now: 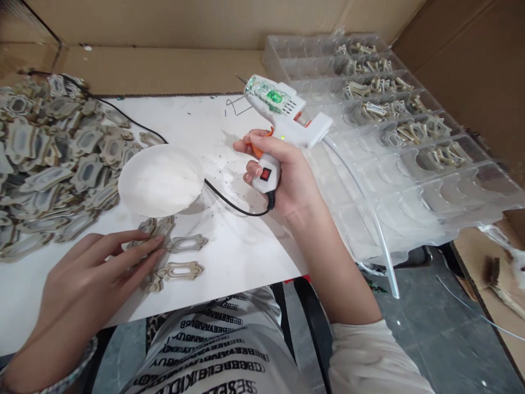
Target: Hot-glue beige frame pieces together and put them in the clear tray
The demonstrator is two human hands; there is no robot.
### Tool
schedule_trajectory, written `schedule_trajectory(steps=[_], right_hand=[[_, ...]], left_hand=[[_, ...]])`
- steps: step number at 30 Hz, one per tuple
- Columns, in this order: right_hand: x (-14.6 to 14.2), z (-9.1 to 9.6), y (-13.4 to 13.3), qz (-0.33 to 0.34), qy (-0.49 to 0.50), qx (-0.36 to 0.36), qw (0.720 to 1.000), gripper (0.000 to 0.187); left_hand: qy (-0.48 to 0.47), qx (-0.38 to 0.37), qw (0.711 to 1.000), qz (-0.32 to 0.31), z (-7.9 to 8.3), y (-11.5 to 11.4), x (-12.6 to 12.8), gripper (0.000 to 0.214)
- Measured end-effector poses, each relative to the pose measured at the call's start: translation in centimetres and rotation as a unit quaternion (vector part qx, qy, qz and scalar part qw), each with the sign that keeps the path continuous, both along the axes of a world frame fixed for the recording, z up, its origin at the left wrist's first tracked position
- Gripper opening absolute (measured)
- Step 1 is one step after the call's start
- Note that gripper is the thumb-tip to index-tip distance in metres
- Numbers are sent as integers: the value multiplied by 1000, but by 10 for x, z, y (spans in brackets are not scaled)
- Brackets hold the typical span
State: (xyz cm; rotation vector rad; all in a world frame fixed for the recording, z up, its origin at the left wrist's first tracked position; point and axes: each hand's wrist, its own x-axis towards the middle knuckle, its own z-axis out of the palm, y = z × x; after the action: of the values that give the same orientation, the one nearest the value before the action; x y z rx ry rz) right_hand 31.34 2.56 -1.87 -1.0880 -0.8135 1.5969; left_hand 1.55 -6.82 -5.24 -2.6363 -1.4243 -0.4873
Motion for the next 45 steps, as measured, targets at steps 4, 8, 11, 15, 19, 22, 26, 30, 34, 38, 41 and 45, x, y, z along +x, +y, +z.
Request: schedule_trajectory(steps=[4,8,11,15,19,22,26,30,34,38,41,45], right_hand=[[0,-1,0,-15,10,1,1000,22],[-1,-3,-1,-16,16,7,1000,23],[0,-3,0,-8,18,11,1000,25],[-2,-1,0,-15,13,-6,1000,22],[-6,0,-2,-41,34,-16,998,16],[-5,0,-2,-29,30,-12,999,18],[-4,0,-1,-19,-3,-4,1000,21],[-6,0,-2,-45,-1,-11,999,18],[-6,0,-2,-34,10,-7,999,18],[-4,-1,-2,-26,10,-3,1000,15],[-2,-1,-1,-24,-2,-5,1000,15],[0,-1,0,-4,-3,0,1000,20]], left_hand=[[-44,4,999,32,-1,-2,-3,17],[-116,20,985,128,9,-13,5,13],[-225,-75,946,221,19,-25,15,7],[-263,-223,920,187,21,-32,22,18],[-247,-234,929,143,13,-31,24,24],[-215,-236,940,123,10,-30,26,27],[-201,-217,947,125,11,-30,28,33],[-193,-218,948,130,11,-30,29,33],[-178,-221,951,123,9,-30,29,33],[-169,-210,956,118,6,-29,32,32],[-164,-200,958,127,5,-29,36,31],[-162,-194,959,126,8,-30,37,32]])
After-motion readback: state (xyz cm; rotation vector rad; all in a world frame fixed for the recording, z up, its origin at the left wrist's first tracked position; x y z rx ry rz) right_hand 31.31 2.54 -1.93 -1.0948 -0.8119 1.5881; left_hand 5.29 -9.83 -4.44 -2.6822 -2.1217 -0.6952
